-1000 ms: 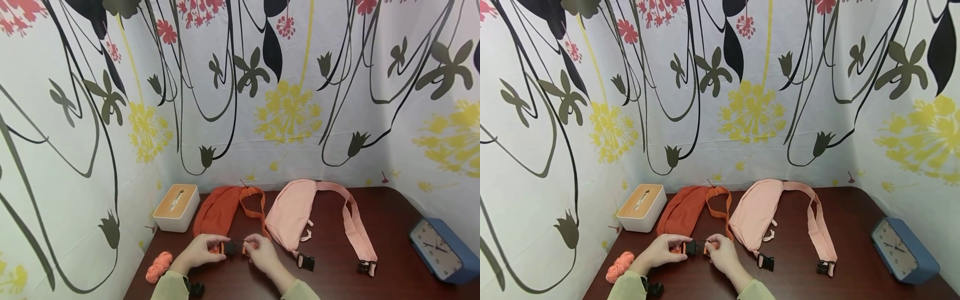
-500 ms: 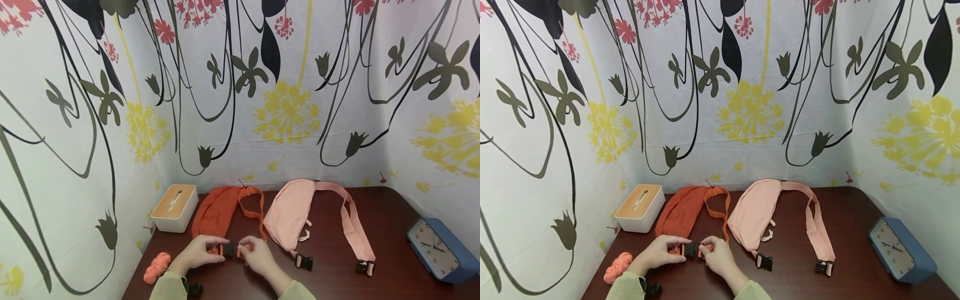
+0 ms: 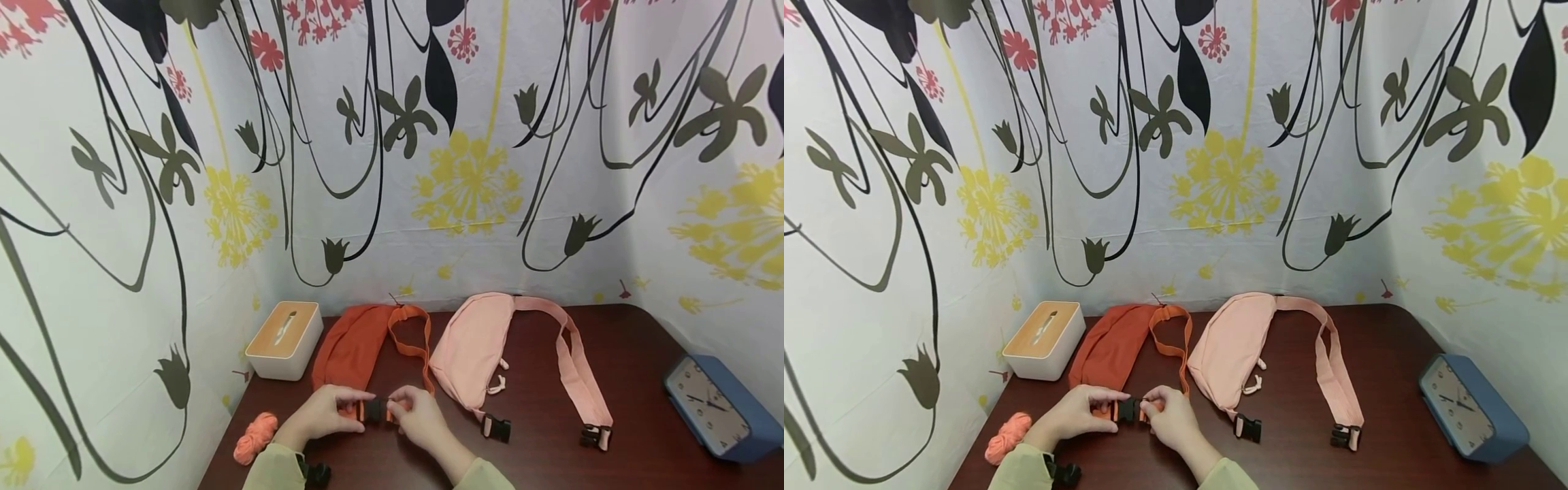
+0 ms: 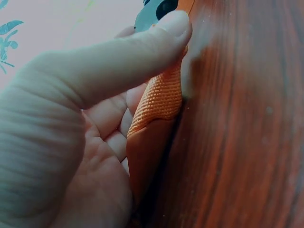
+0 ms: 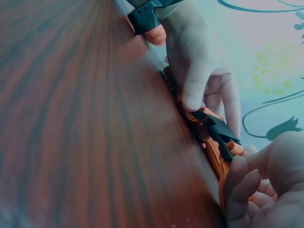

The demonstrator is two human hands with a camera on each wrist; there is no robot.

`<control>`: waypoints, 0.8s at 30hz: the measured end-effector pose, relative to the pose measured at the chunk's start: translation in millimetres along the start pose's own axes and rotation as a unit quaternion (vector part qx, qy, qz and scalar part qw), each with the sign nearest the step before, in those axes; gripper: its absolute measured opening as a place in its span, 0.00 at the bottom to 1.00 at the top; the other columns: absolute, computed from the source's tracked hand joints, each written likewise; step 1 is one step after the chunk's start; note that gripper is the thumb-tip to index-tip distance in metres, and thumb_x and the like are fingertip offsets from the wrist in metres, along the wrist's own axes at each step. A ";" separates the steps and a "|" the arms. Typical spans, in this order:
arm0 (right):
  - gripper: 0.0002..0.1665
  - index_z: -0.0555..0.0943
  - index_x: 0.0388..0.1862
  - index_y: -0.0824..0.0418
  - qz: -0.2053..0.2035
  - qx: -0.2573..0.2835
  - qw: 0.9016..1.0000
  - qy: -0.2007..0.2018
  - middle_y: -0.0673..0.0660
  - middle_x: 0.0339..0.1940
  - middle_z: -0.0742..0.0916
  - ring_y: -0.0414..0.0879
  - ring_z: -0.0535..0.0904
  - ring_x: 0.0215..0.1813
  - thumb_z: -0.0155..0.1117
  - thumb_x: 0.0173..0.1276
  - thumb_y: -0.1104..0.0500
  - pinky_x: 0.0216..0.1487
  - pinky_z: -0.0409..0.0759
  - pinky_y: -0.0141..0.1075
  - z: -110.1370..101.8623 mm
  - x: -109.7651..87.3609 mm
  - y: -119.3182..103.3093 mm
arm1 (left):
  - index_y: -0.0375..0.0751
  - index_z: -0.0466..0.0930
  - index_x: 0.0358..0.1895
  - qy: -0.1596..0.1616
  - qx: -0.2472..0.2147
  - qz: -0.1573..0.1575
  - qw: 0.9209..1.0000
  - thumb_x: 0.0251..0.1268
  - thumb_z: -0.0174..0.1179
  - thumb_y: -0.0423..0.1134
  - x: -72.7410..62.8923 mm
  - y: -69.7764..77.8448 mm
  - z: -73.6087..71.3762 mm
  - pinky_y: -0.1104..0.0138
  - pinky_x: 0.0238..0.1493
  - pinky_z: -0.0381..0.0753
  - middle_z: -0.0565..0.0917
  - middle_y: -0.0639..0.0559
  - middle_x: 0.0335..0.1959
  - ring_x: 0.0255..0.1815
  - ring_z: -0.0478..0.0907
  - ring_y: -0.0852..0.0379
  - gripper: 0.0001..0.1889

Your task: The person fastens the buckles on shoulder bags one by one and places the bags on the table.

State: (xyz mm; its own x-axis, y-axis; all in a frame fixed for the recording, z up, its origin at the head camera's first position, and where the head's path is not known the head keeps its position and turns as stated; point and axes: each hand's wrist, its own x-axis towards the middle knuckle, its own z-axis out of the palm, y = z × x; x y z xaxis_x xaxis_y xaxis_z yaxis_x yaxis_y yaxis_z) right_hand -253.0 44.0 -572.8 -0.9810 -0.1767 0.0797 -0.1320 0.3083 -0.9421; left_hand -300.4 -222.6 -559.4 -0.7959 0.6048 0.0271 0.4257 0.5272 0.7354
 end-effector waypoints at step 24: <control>0.03 0.87 0.43 0.60 0.011 -0.023 1.000 0.001 0.52 0.24 0.86 0.41 0.81 0.22 0.72 0.77 0.61 0.26 0.79 0.36 4.8 5.6 -4.6 | 0.63 0.90 0.66 0.008 -0.005 0.020 1.000 0.64 0.81 0.46 1.6 -0.4 4.2 0.72 0.33 0.77 0.84 0.61 0.29 0.29 0.75 0.70 0.26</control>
State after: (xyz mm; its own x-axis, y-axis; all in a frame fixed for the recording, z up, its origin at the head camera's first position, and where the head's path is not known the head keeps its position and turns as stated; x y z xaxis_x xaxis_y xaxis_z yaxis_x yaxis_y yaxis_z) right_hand -257.2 37.1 -569.6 -0.9841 -0.1676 0.0590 -0.1161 0.3555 -0.9274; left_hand -300.1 -219.3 -562.5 -0.7848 0.6161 0.0673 0.4532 0.4964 0.7404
